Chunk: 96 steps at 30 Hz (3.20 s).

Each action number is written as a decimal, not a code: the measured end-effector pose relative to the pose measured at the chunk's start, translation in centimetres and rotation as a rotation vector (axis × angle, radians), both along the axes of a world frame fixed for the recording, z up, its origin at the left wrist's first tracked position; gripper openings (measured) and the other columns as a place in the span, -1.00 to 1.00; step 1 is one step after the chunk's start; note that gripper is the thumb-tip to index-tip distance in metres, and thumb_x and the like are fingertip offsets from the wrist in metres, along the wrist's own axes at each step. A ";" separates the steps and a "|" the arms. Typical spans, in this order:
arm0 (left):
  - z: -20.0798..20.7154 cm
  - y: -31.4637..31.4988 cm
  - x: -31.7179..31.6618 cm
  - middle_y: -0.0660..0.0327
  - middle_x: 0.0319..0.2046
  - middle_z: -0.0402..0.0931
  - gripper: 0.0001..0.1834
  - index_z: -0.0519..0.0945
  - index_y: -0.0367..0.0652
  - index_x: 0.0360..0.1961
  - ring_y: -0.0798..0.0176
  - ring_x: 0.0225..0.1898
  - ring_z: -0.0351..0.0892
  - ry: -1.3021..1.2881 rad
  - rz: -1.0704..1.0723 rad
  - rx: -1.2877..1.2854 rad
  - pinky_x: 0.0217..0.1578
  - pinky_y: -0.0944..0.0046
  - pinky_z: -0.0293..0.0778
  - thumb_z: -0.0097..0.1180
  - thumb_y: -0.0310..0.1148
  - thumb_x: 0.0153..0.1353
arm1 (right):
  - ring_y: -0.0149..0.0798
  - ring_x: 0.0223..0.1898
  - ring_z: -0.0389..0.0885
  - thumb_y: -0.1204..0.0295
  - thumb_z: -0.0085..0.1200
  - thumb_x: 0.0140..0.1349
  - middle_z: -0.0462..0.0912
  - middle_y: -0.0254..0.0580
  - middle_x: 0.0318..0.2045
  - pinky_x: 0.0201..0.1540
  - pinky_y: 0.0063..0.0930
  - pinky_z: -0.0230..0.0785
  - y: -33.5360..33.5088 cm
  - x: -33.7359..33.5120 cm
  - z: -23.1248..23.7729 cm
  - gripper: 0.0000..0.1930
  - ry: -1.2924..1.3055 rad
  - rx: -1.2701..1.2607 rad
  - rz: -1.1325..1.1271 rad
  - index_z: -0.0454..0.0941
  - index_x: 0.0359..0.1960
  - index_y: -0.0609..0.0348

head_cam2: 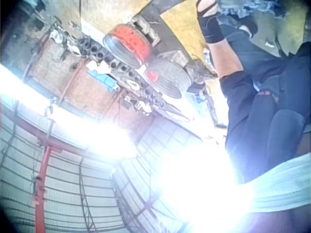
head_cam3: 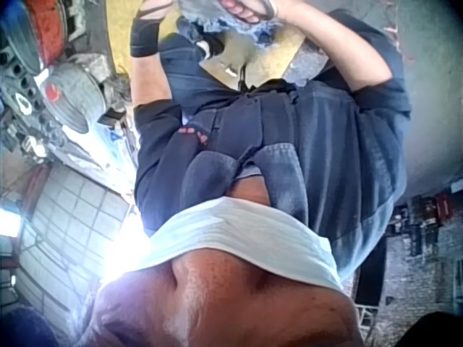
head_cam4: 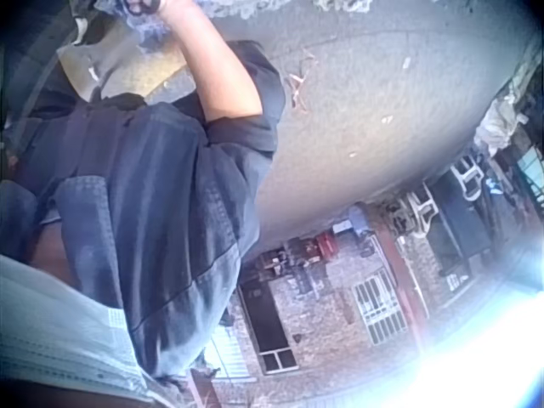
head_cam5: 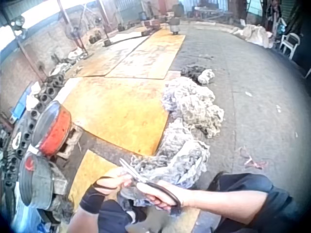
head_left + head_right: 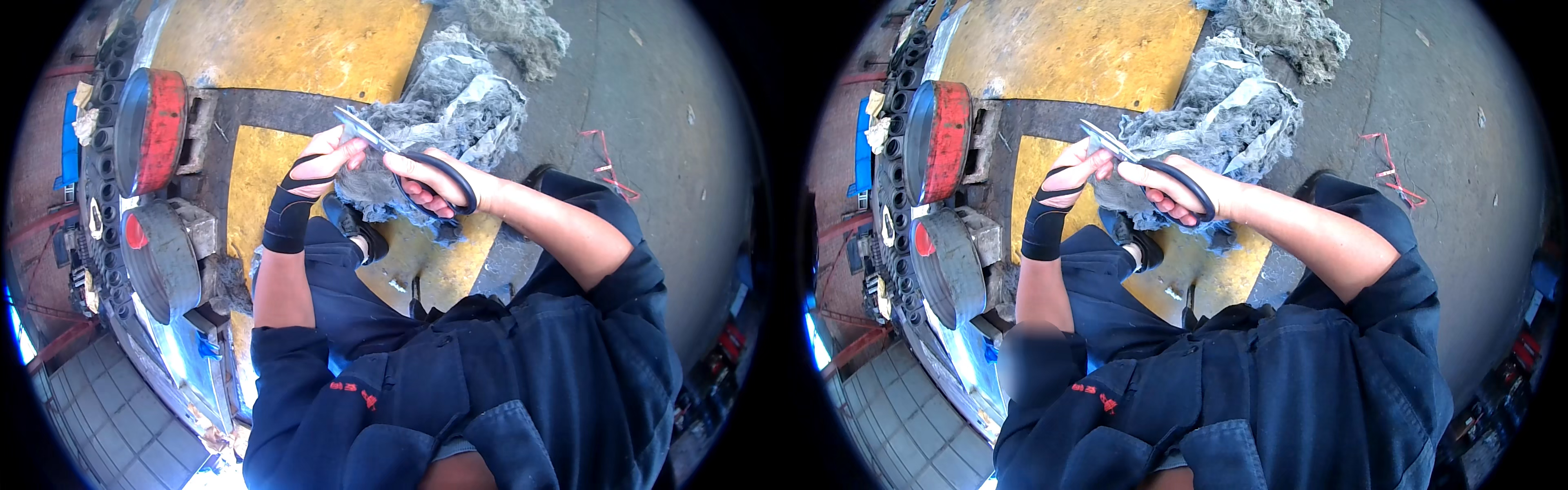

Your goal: The person cuts a strip of insulation material with scissors while holding it by hand.

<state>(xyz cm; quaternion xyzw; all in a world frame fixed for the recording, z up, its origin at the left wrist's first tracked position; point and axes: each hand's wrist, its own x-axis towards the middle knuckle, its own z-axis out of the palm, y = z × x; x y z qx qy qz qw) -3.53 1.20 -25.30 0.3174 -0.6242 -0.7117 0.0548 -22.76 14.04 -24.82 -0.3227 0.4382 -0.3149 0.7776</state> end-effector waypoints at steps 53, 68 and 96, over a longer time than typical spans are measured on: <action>35.6 18.1 55.5 0.08 -0.26 0.52 -0.77 0.54 -0.20 -0.23 0.09 -0.30 0.52 -0.506 1.771 -1.019 -0.54 0.18 0.54 -0.17 -0.37 0.28 | -0.36 -0.55 0.51 0.57 0.31 -0.07 0.55 -0.21 -0.47 -0.50 -0.57 0.36 -3.8 -22.7 -4.0 -0.75 0.207 -0.327 -1.466 0.50 -0.36 0.34; 17.6 22.2 61.7 0.16 -0.26 0.50 -0.42 0.50 -0.19 -0.12 0.14 -0.20 0.47 -1.156 1.516 -0.418 -0.32 0.05 0.42 0.29 -0.05 -0.13 | -0.44 -0.47 0.50 0.51 0.20 0.02 0.56 -0.28 -0.47 -0.40 -0.64 0.33 -0.4 -12.4 2.9 -0.80 0.224 -0.581 -0.895 0.49 -0.32 0.28; -0.8 7.1 -13.5 0.14 -0.05 0.43 -0.28 0.46 -0.11 0.06 0.21 0.01 0.39 -0.592 -0.526 -0.052 -0.03 0.27 0.29 0.35 -0.09 -0.18 | -0.05 -0.39 0.57 0.54 0.16 -0.10 0.55 -0.10 -0.45 -0.37 -0.30 0.37 9.2 -0.1 4.6 -0.65 0.162 -1.037 -0.294 0.33 -0.24 0.22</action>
